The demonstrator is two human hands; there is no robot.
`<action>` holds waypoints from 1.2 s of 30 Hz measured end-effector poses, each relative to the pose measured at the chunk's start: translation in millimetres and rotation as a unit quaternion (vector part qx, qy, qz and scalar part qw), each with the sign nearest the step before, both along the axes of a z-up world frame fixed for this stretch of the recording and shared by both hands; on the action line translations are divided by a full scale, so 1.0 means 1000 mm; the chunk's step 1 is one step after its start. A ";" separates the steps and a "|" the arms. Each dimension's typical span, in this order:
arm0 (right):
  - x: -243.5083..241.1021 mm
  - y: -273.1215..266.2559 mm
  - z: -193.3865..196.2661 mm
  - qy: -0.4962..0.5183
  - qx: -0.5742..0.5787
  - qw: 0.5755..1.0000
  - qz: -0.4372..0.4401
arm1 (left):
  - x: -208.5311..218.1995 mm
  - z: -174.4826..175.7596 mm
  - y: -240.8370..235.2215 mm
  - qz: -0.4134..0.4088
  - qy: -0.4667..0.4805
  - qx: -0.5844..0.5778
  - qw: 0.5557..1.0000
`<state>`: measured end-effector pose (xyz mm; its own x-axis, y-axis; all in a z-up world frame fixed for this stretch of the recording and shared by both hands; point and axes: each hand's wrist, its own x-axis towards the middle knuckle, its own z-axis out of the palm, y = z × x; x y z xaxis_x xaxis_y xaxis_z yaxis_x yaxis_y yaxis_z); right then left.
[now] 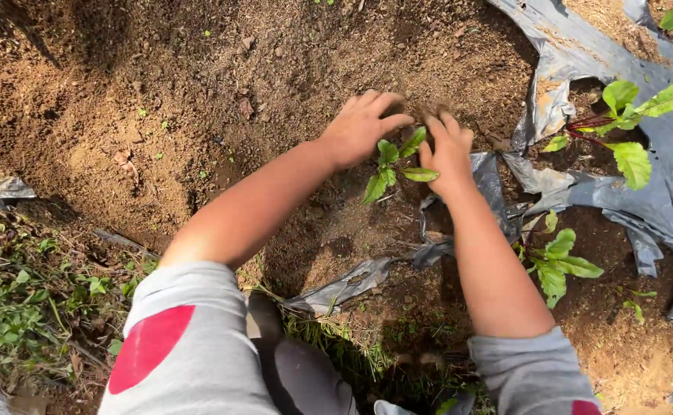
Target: Tending to vegetable plants in a field by firming soil and removing weeds by hand
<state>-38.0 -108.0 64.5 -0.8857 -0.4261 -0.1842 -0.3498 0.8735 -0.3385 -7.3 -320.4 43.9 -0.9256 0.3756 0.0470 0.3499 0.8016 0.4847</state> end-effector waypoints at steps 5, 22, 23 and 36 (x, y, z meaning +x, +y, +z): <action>0.002 0.006 -0.021 0.032 -0.043 0.997 0.057 | 0.000 -0.018 -0.017 -0.034 0.103 -0.101 0.989; 0.105 0.003 0.042 -0.153 0.086 0.984 -0.022 | 0.118 0.045 -0.029 0.070 -0.166 -0.025 0.983; 0.108 -0.007 0.043 -0.180 0.104 0.977 -0.036 | 0.126 0.037 -0.028 0.056 -0.204 -0.009 0.977; 0.101 -0.010 -0.009 -0.069 -0.120 0.989 -0.060 | 0.097 -0.002 -0.022 0.050 -0.136 0.133 0.980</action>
<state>63.4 -118.3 55.1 -0.9057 -0.3666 -0.2130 -0.1853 0.7941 -0.5789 89.4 -341.9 41.5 -0.9495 0.2893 -0.1217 0.1047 0.6576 0.7461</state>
